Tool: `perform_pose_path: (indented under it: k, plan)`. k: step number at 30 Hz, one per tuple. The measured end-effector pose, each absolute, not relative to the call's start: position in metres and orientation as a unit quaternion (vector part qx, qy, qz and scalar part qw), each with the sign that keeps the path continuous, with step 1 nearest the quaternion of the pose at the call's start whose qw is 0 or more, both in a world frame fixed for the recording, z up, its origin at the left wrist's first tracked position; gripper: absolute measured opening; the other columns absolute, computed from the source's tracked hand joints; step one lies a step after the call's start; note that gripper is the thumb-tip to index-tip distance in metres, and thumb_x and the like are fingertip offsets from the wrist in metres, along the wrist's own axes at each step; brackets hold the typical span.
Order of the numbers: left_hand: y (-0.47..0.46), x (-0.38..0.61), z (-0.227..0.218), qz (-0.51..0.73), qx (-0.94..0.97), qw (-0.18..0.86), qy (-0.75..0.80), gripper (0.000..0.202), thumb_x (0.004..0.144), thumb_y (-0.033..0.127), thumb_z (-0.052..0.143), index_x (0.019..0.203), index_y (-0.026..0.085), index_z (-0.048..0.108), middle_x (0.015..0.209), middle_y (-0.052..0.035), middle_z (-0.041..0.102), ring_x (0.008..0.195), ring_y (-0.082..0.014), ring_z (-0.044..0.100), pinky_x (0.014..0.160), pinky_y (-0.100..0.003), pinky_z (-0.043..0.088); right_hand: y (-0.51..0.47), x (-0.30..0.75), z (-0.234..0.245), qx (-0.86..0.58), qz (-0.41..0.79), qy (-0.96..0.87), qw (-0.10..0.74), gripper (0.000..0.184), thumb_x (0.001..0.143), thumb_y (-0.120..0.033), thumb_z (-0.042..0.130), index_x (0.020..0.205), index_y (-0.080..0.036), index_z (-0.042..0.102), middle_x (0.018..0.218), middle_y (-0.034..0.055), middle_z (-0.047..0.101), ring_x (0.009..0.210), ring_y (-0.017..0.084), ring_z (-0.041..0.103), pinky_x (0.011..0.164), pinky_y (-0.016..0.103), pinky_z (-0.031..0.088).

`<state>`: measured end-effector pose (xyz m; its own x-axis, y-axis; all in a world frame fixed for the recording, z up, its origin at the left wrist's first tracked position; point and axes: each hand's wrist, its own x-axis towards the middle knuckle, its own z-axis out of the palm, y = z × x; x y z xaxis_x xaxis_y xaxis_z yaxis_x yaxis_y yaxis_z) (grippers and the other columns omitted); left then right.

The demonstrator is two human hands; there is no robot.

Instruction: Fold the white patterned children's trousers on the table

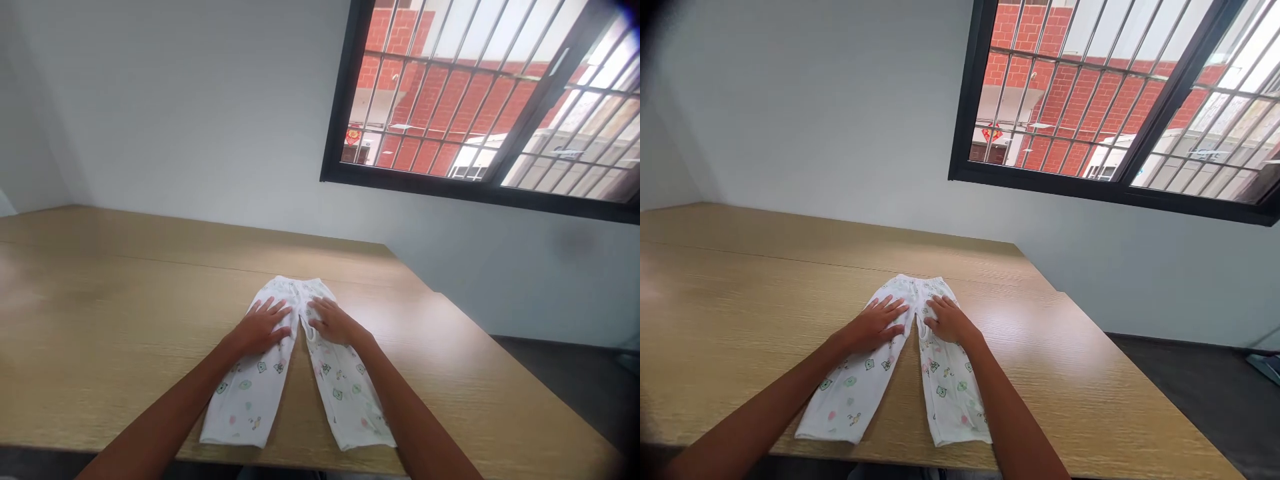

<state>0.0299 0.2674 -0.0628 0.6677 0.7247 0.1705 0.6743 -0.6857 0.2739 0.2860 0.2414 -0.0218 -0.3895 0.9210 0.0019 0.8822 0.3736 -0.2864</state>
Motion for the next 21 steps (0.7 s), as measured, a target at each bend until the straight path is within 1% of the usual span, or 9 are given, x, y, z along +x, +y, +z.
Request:
perform_pose_path:
  k: [4, 6, 8, 9, 12, 14, 16, 18, 21]
  plan:
    - [0.265, 0.035, -0.058, 0.175, 0.895, 0.076, 0.404, 0.045, 0.100, 0.044, 0.044, 0.141, 0.026, 0.051, 0.151, -0.0069, 0.046, 0.142, -0.0335, 0.035, 0.117, -0.058, 0.024, 0.246, 0.287, -0.029, -0.523, 0.064, -0.846, 0.081, 0.055, 0.097, -0.041, 0.040, 0.144, -0.013, 0.050, 0.153, 0.0175, 0.043, 0.145, 0.033, 0.035, 0.118, 0.054, 0.030]
    - [0.264, 0.036, -0.052, 0.202, 0.894, 0.066, 0.394, 0.036, 0.097, 0.040, 0.051, 0.127, 0.022, 0.061, 0.137, -0.0078, 0.059, 0.132, -0.0294, 0.046, 0.116, -0.050, 0.030, 0.250, 0.290, -0.032, -0.508, 0.039, -0.856, 0.086, 0.055, 0.096, -0.042, 0.038, 0.140, -0.012, 0.054, 0.149, 0.0192, 0.048, 0.141, 0.034, 0.042, 0.116, 0.055, 0.034]
    - [0.269, 0.034, -0.046, 0.210, 0.892, 0.049, 0.399, 0.025, 0.093, 0.033, 0.054, 0.110, 0.018, 0.066, 0.117, -0.0083, 0.067, 0.115, -0.0262, 0.056, 0.109, -0.042, 0.039, 0.260, 0.293, -0.037, -0.488, 0.009, -0.867, 0.099, 0.052, 0.095, -0.043, 0.039, 0.131, -0.013, 0.060, 0.140, 0.0202, 0.057, 0.133, 0.036, 0.050, 0.111, 0.056, 0.040]
    - [0.273, 0.032, -0.044, 0.211, 0.888, 0.041, 0.407, 0.022, 0.092, 0.031, 0.055, 0.104, 0.018, 0.067, 0.110, -0.0079, 0.068, 0.109, -0.0253, 0.058, 0.105, -0.040, 0.041, 0.267, 0.294, -0.039, -0.474, -0.002, -0.874, 0.109, 0.049, 0.094, -0.043, 0.040, 0.125, -0.014, 0.063, 0.134, 0.0206, 0.062, 0.128, 0.037, 0.055, 0.109, 0.056, 0.042]
    - [0.284, 0.024, -0.039, 0.217, 0.872, 0.037, 0.438, 0.020, 0.090, 0.027, 0.052, 0.102, 0.018, 0.066, 0.104, -0.0061, 0.069, 0.103, -0.0253, 0.058, 0.096, -0.039, 0.045, 0.282, 0.291, -0.045, -0.449, -0.017, -0.886, 0.117, 0.042, 0.094, -0.043, 0.041, 0.116, -0.017, 0.067, 0.123, 0.0181, 0.068, 0.114, 0.036, 0.062, 0.099, 0.054, 0.049]
    - [0.286, 0.022, -0.036, 0.216, 0.868, 0.045, 0.444, 0.017, 0.089, 0.024, 0.051, 0.097, 0.018, 0.066, 0.100, -0.0051, 0.069, 0.097, -0.0245, 0.058, 0.090, -0.037, 0.046, 0.282, 0.286, -0.044, -0.459, -0.012, -0.879, 0.130, 0.039, 0.093, -0.044, 0.042, 0.111, -0.020, 0.067, 0.118, 0.0156, 0.069, 0.104, 0.035, 0.066, 0.087, 0.052, 0.054]
    - [0.284, 0.021, -0.034, 0.220, 0.875, 0.052, 0.429, 0.015, 0.087, 0.021, 0.051, 0.092, 0.018, 0.065, 0.095, -0.0043, 0.069, 0.093, -0.0230, 0.058, 0.087, -0.035, 0.046, 0.277, 0.280, -0.039, -0.485, 0.005, -0.864, 0.134, 0.038, 0.092, -0.045, 0.042, 0.109, -0.022, 0.068, 0.113, 0.0133, 0.071, 0.089, 0.031, 0.069, 0.074, 0.046, 0.056]
    - [0.282, 0.022, -0.034, 0.226, 0.885, 0.059, 0.403, 0.013, 0.087, 0.019, 0.052, 0.091, 0.018, 0.064, 0.096, -0.0036, 0.068, 0.094, -0.0222, 0.058, 0.087, -0.034, 0.046, 0.271, 0.275, -0.030, -0.516, 0.020, -0.846, 0.131, 0.036, 0.092, -0.044, 0.042, 0.105, -0.022, 0.068, 0.103, 0.0111, 0.073, 0.076, 0.027, 0.069, 0.066, 0.041, 0.054]
    - [0.279, 0.024, -0.036, 0.228, 0.893, 0.072, 0.382, 0.016, 0.089, 0.022, 0.053, 0.100, 0.018, 0.064, 0.105, -0.0054, 0.068, 0.103, -0.0228, 0.058, 0.094, -0.034, 0.045, 0.264, 0.275, -0.013, -0.544, 0.036, -0.829, 0.126, 0.031, 0.091, -0.037, 0.043, 0.095, -0.021, 0.069, 0.084, 0.0082, 0.073, 0.069, 0.024, 0.068, 0.066, 0.037, 0.053]
